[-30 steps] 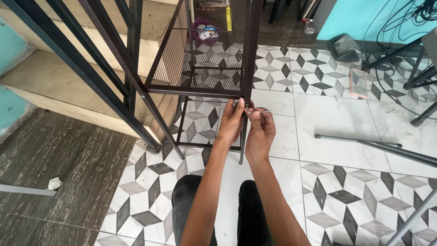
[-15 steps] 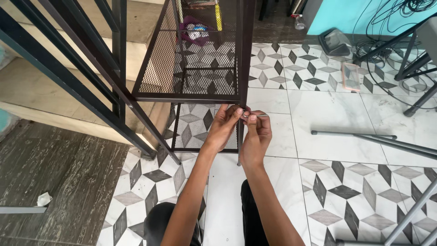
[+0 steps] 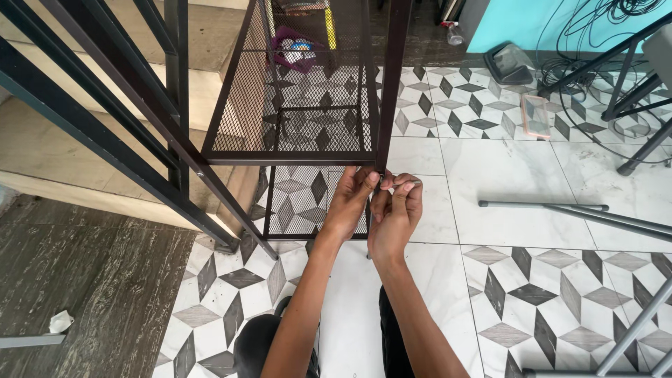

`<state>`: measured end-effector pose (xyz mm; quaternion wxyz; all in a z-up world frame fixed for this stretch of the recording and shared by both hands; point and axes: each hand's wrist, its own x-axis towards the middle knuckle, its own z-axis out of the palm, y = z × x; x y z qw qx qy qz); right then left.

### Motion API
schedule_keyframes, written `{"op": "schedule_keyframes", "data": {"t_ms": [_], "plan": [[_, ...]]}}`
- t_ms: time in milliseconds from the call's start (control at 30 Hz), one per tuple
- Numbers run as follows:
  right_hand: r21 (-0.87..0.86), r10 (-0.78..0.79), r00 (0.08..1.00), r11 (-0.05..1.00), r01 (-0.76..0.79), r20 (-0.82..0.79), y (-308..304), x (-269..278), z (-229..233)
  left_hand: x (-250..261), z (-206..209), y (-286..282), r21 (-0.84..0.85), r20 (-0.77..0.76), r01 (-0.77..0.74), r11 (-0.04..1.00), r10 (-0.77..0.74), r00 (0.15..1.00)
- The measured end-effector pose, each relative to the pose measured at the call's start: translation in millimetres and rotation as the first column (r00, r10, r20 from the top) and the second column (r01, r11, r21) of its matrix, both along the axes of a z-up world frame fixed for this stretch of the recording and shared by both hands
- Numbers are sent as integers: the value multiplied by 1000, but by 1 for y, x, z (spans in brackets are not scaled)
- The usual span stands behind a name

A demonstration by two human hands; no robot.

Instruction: The person assembles a metal mesh shelf by attaching a mesh panel to a vertical frame using screws. They align the panel, insert screws, and tighten them by hand to secure the panel in place.

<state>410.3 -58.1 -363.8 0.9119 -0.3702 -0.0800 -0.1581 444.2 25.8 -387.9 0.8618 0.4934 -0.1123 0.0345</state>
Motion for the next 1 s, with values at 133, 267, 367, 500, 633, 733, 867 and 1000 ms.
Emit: {"op": "schedule_keyframes", "data": {"t_ms": [133,267,367,500,633,733,867,1000], "plan": [[-268,-75,993,958,98,92,-3,15,1,3,-8,-1,-6,69,3,1000,-3,998],[-818,-87,916,423,391,393,-26,14,20,6,-18,0,-188,-26,73,979,-79,997],[-774,160,775,-88,628,611,-39,12,45,10,-20,5,-185,32,142,972,-138,990],[-606,371,738,-421,675,565,-33,6,65,-2,-16,16,-352,52,283,892,-283,958],[-390,446,651,-546,742,614,-30,3,64,-15,-7,-1,-277,-27,98,956,-109,994],[-559,384,684,-395,729,621,-40,5,56,-12,-2,-9,-84,-18,-45,995,44,999],[-693,187,692,-71,717,697,-39,4,32,-10,-5,-17,-120,-65,-88,989,81,995],[-731,-246,851,437,524,463,-22,-2,4,-12,-6,-26,-100,-159,-145,984,128,979]]}}
